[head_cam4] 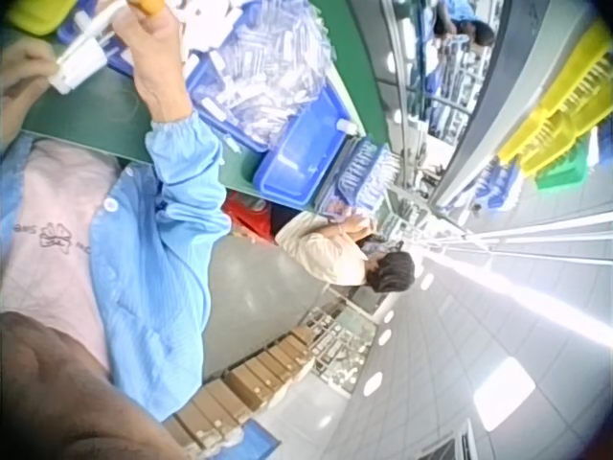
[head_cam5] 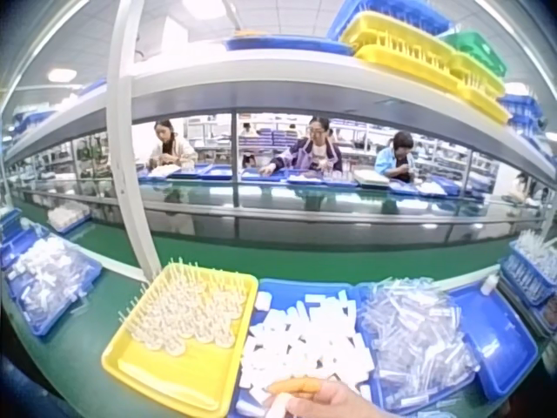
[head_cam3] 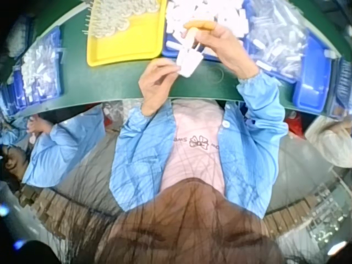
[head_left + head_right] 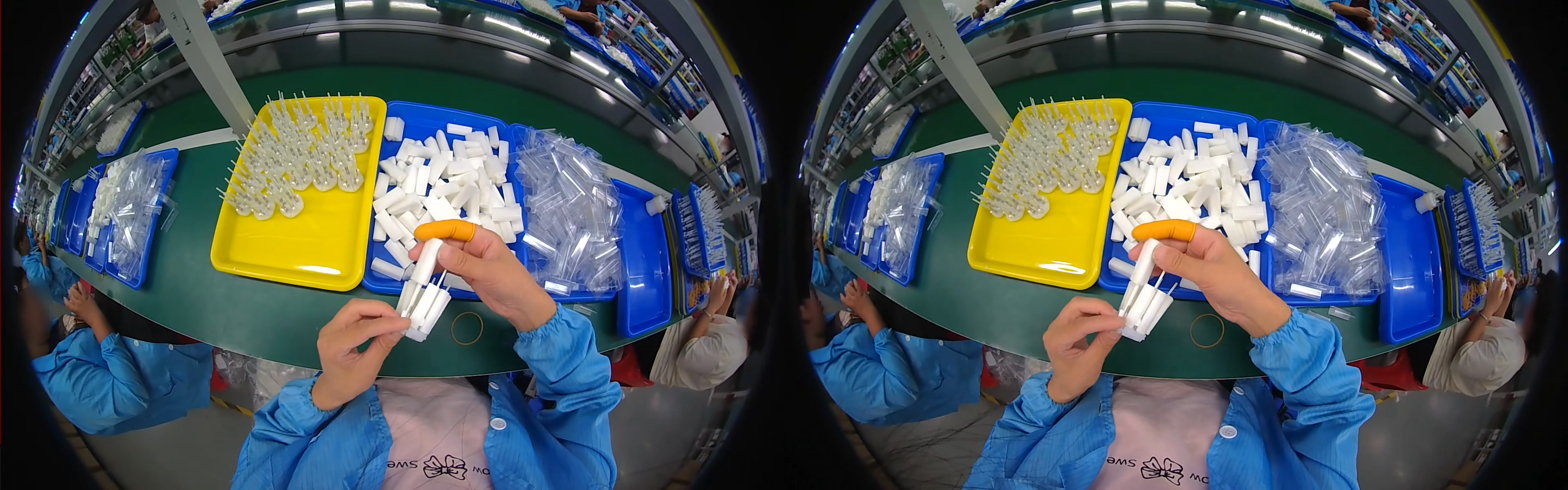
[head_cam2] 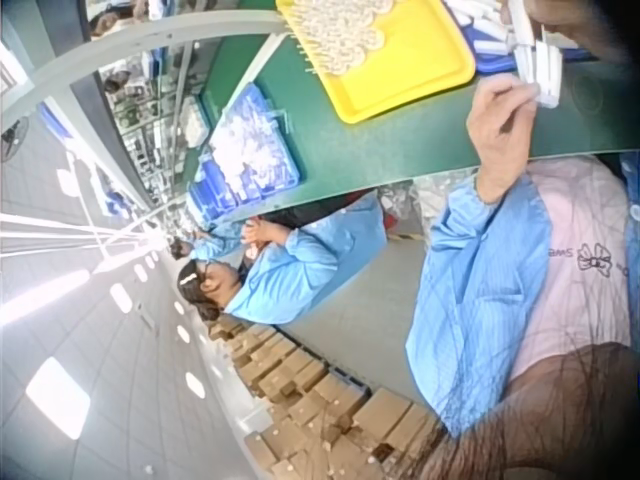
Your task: The person inserts white cylindrical components into clear plastic tubes and secures them with rubber bands. They handle the items one at a time, using a yellow tool to assist with the insertion and placement of the rubber bands. The assembled units are placed into a blue tray on the assembly line.
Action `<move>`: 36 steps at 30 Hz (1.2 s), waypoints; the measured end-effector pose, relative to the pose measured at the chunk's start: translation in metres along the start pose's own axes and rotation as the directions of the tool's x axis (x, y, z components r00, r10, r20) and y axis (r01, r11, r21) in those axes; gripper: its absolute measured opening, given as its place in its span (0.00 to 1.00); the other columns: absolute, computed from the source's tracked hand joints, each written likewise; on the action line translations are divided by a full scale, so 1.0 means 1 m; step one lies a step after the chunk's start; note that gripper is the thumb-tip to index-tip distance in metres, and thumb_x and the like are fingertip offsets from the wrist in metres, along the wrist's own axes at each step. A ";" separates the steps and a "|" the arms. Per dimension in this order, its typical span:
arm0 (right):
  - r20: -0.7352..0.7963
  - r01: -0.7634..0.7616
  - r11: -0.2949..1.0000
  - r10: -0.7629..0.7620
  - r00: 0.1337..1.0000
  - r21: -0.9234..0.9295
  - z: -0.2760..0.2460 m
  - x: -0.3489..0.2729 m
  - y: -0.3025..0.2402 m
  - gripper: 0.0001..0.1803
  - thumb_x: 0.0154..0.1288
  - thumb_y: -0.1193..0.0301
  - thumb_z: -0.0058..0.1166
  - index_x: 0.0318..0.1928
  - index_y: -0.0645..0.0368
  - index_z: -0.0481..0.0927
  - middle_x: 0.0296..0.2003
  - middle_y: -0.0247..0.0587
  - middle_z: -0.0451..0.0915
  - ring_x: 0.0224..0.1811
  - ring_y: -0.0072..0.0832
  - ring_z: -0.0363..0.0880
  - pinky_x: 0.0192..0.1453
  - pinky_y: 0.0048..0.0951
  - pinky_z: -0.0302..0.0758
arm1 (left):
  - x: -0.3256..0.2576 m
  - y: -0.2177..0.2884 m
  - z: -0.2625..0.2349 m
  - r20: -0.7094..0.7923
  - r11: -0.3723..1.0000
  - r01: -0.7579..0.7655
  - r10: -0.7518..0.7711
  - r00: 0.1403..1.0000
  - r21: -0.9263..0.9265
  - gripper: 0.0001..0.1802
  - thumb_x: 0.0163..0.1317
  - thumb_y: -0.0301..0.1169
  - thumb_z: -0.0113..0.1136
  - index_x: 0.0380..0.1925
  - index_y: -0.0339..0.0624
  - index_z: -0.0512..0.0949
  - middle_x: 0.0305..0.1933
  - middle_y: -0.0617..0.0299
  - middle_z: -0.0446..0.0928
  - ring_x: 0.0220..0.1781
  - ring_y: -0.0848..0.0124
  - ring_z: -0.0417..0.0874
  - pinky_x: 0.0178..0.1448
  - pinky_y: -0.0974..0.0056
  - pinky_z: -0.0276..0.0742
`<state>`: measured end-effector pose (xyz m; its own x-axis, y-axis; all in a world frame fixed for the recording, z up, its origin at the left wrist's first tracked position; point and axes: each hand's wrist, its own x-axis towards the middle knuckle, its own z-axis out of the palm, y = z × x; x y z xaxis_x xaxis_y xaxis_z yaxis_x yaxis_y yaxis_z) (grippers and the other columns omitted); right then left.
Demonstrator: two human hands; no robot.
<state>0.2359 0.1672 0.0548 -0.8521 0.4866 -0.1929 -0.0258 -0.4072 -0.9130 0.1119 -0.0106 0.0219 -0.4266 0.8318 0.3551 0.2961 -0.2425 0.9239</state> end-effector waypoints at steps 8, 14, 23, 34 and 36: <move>0.025 0.010 0.924 0.000 1.000 -0.383 -0.007 -0.007 -0.014 0.15 0.64 0.69 0.57 0.48 0.64 0.78 0.39 0.34 0.80 0.40 0.17 0.75 0.48 0.19 0.72 | 0.006 -0.003 -0.004 0.118 0.948 -0.233 0.212 0.970 0.216 0.13 0.49 0.16 0.65 0.35 0.42 0.84 0.37 0.60 0.78 0.36 0.69 0.79 0.39 0.70 0.76; 0.195 0.184 0.836 -0.095 0.976 -0.516 0.012 -0.030 -0.004 0.08 0.59 0.72 0.60 0.39 0.61 0.80 0.34 0.35 0.80 0.36 0.21 0.77 0.41 0.23 0.73 | 0.000 0.002 0.001 -0.013 0.962 -0.195 0.201 0.979 0.191 0.18 0.47 0.18 0.68 0.41 0.40 0.82 0.46 0.55 0.74 0.39 0.67 0.79 0.41 0.68 0.77; 0.063 0.180 0.778 -0.178 0.982 -0.602 0.023 -0.041 -0.010 0.14 0.60 0.71 0.58 0.46 0.61 0.78 0.40 0.44 0.75 0.42 0.35 0.76 0.46 0.29 0.71 | 0.004 -0.009 0.015 0.144 0.967 0.082 -0.048 0.988 -0.240 0.37 0.47 0.27 0.74 0.58 0.35 0.66 0.56 0.53 0.65 0.52 0.67 0.75 0.53 0.66 0.74; -0.002 0.303 0.488 -0.530 0.848 -0.818 0.015 -0.070 -0.004 0.19 0.55 0.72 0.62 0.49 0.62 0.78 0.42 0.47 0.77 0.48 0.42 0.73 0.53 0.35 0.69 | 0.003 -0.011 0.015 -0.004 0.965 0.099 -0.103 0.995 -0.243 0.33 0.47 0.22 0.73 0.53 0.34 0.68 0.51 0.56 0.68 0.54 0.68 0.75 0.58 0.64 0.72; 0.000 0.324 0.480 -0.559 0.829 -0.815 0.020 -0.072 0.005 0.19 0.55 0.72 0.62 0.48 0.62 0.79 0.42 0.46 0.77 0.48 0.42 0.73 0.53 0.36 0.69 | 0.003 -0.009 0.018 -0.054 0.976 0.037 -0.050 0.997 -0.216 0.32 0.45 0.22 0.73 0.51 0.35 0.69 0.49 0.57 0.69 0.53 0.68 0.75 0.57 0.65 0.73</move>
<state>0.2867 0.1148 0.0707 -0.6921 0.6308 0.3509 0.1374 0.5923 -0.7939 0.1236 0.0033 0.0120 -0.4863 0.8148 0.3156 0.0883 -0.3135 0.9455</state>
